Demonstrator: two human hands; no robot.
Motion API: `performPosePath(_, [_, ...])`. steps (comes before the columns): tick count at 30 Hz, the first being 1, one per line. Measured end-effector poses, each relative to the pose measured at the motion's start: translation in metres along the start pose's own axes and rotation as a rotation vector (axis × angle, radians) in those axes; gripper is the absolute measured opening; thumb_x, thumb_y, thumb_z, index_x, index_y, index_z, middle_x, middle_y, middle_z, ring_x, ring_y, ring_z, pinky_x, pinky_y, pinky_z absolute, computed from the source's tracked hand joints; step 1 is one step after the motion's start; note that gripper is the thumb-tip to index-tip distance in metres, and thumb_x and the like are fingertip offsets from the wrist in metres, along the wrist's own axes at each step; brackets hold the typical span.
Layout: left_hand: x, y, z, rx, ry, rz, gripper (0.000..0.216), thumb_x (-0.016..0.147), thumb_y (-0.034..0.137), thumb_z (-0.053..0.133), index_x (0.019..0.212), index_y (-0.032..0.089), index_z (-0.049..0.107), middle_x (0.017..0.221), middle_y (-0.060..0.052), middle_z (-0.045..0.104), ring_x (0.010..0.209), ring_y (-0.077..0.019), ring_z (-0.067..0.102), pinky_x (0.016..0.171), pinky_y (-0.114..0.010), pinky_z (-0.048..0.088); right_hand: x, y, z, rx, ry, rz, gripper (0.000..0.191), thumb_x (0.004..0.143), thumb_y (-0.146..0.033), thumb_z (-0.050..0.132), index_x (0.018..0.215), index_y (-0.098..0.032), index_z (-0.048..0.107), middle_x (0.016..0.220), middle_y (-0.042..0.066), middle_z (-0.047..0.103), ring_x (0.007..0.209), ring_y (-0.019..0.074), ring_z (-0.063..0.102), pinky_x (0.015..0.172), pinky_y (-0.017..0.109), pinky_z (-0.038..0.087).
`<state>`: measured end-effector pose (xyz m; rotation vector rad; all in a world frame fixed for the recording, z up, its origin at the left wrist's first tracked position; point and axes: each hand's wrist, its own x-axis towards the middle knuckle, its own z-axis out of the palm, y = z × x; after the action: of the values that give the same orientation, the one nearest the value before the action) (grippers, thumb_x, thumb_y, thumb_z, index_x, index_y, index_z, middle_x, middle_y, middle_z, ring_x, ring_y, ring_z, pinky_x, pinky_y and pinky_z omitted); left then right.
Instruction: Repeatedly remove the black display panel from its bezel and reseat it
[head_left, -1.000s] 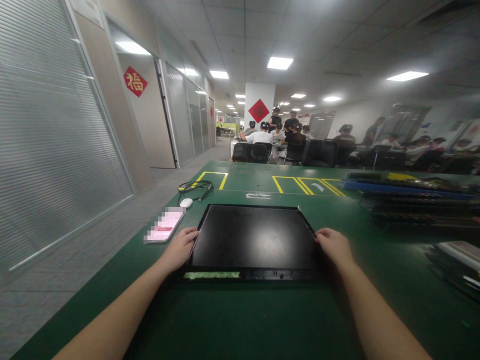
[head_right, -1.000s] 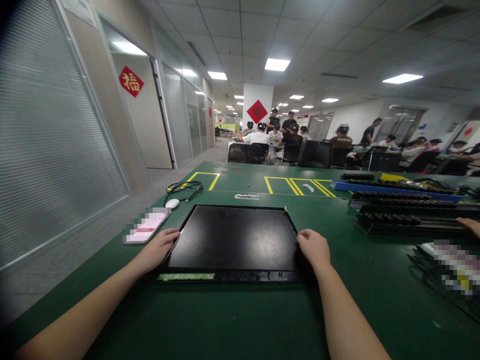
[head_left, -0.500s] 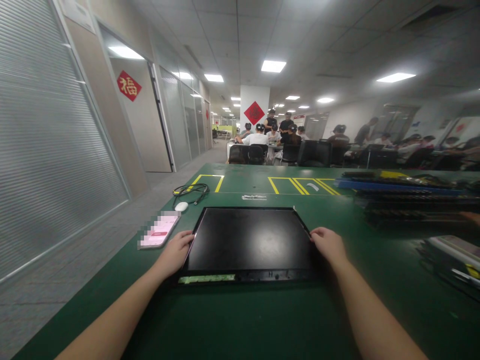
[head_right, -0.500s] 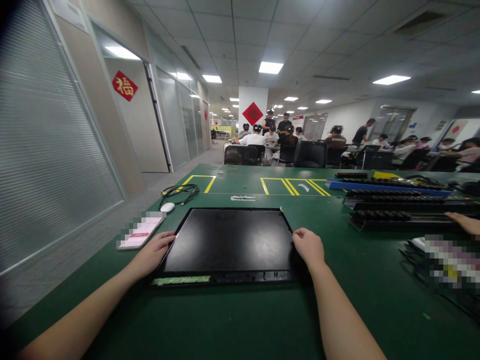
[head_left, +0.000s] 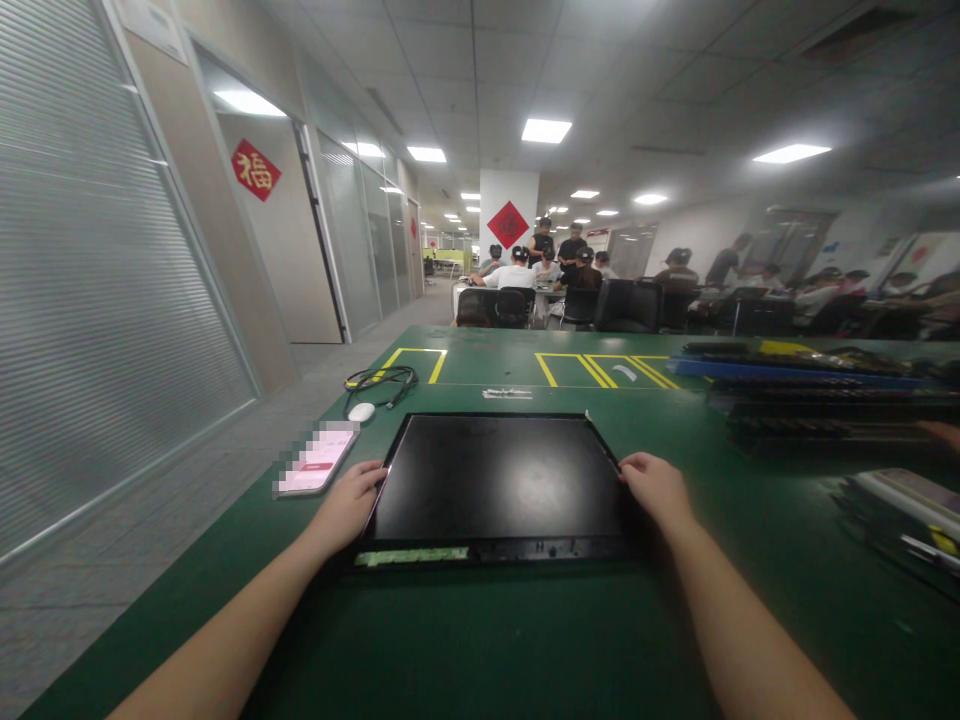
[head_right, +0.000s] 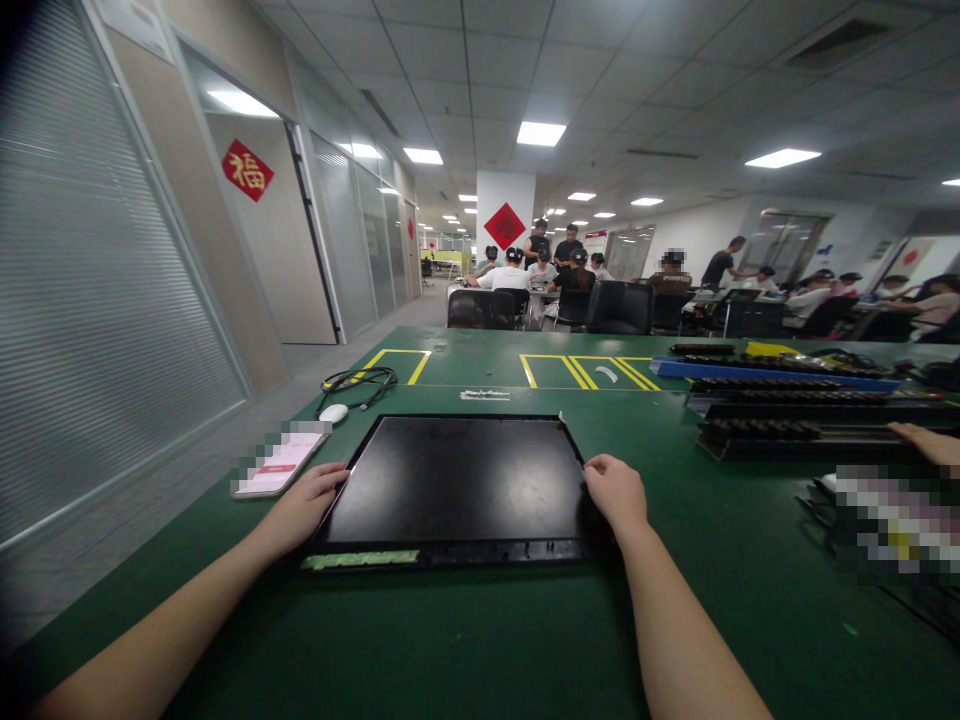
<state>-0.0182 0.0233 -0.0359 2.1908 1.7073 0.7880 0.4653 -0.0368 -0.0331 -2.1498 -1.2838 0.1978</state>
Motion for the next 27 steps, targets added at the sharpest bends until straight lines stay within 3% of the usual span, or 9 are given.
performPosePath(8, [-0.001, 0.0, 0.001, 0.002, 0.003, 0.01, 0.046, 0.076, 0.025, 0.043, 0.103, 0.017, 0.079, 0.127, -0.013, 0.069, 0.12, -0.032, 0.062, 0.108, -0.045, 0.044, 0.0, 0.001, 0.0, -0.001, 0.006, 0.001, 0.025, 0.078, -0.029, 0.052, 0.083, -0.025, 0.075, 0.083, 0.004, 0.076, 0.086, 0.0217, 0.069, 0.069, 0.028, 0.045])
performPosePath(17, [-0.005, 0.005, -0.002, 0.02, -0.059, 0.05, 0.047, 0.084, 0.024, 0.042, 0.12, 0.016, 0.073, 0.139, -0.015, 0.06, 0.128, -0.0309, 0.056, 0.111, -0.046, 0.039, 0.0, 0.0, 0.0, 0.005, 0.001, 0.013, 0.025, 0.076, -0.029, 0.052, 0.084, -0.025, 0.075, 0.083, 0.004, 0.076, 0.086, 0.0222, 0.068, 0.069, 0.029, 0.045])
performPosePath(27, [-0.02, 0.022, -0.012, 0.122, -0.202, 0.146, 0.055, 0.084, 0.046, 0.058, 0.132, 0.019, 0.064, 0.152, -0.02, 0.043, 0.139, -0.0383, 0.042, 0.113, -0.052, 0.034, 0.0, 0.0, -0.001, 0.02, -0.008, 0.003, 0.025, 0.076, -0.028, 0.051, 0.083, -0.024, 0.075, 0.083, 0.003, 0.076, 0.086, 0.021, 0.068, 0.069, 0.028, 0.044])
